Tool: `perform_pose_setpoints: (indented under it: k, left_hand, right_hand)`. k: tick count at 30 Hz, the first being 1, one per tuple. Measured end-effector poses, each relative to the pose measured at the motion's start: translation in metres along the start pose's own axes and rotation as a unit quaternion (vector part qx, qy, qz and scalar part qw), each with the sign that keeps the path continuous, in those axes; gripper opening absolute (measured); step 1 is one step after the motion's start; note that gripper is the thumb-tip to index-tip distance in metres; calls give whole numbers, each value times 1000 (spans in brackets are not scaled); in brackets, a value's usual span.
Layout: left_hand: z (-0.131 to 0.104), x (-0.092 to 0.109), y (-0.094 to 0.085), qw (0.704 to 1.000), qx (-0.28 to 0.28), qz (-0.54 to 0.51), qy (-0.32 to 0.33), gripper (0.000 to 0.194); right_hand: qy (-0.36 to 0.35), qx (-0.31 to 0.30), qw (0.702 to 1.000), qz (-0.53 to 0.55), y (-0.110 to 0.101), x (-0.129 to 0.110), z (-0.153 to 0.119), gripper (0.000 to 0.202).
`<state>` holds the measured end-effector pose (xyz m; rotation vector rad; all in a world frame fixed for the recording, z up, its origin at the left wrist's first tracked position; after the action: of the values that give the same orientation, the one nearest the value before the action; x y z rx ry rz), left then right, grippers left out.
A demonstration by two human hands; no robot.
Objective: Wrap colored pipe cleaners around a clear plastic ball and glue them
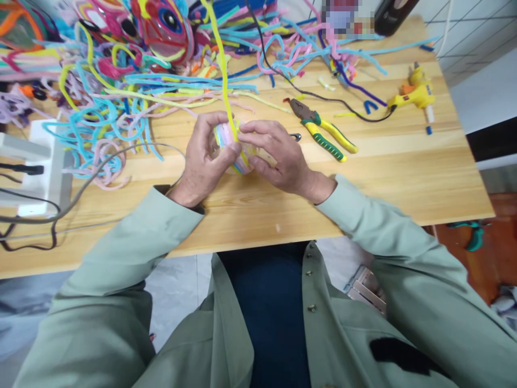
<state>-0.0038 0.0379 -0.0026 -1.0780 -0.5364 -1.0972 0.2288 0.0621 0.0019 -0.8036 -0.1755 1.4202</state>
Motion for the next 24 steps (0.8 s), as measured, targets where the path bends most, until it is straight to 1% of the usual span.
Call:
perform_pose_setpoints:
  k: [3,6,7,8,11,13,16,18,22,24]
  left_hand:
    - [0,0,-1,1000,0,1,-3,67]
    - [-1,-1,-2,1000,-7,15,-16,68]
    - [-2,-2,-2,1000,-8,17,-21,68]
    - [-2,-2,-2,1000,-8,17,-24,68]
    - [-4,-1,-1,1000,-2,9,-20,70]
    - [-5,2,1,1000,9,2,-14,69]
    - [-6,9,5,999,35,-8,8,63]
    - [-6,13,6,999,45,-7,16,61]
    - [-7,19,5,999,29,22,-22,65]
    - [-7,20,4,999,28,30,-18,65]
  right_hand:
    - [30,-24,999,-8,0,1,-2,41]
    - [8,-11,1000,8,-3,-2,-3,44]
    - [12,-14,1000,14,-4,-3,-3,44]
    - [31,-25,999,18,-6,-5,-2,43]
    - [117,-77,990,20,-8,-8,0,44]
    - [143,-80,986,16,-7,-7,-1,48]
    - [109,-46,993,13,-3,-3,-4,55]
    - [89,-34,995,17,-1,-1,-5,56]
    - [112,-36,992,37,-2,-3,-3,52]
    - [119,-31,991,50,-3,-6,-2,52]
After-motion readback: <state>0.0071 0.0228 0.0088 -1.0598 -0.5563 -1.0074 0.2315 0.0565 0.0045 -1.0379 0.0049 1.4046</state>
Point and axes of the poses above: each hand's wrist, its own z-axis towards the middle knuckle, its own y-axis out of the palm, x = y × z, the point moved 1 cm from there along z, towards the middle knuckle, and after that the axes turned 4 degrees about -y, right-handed, at the moved point
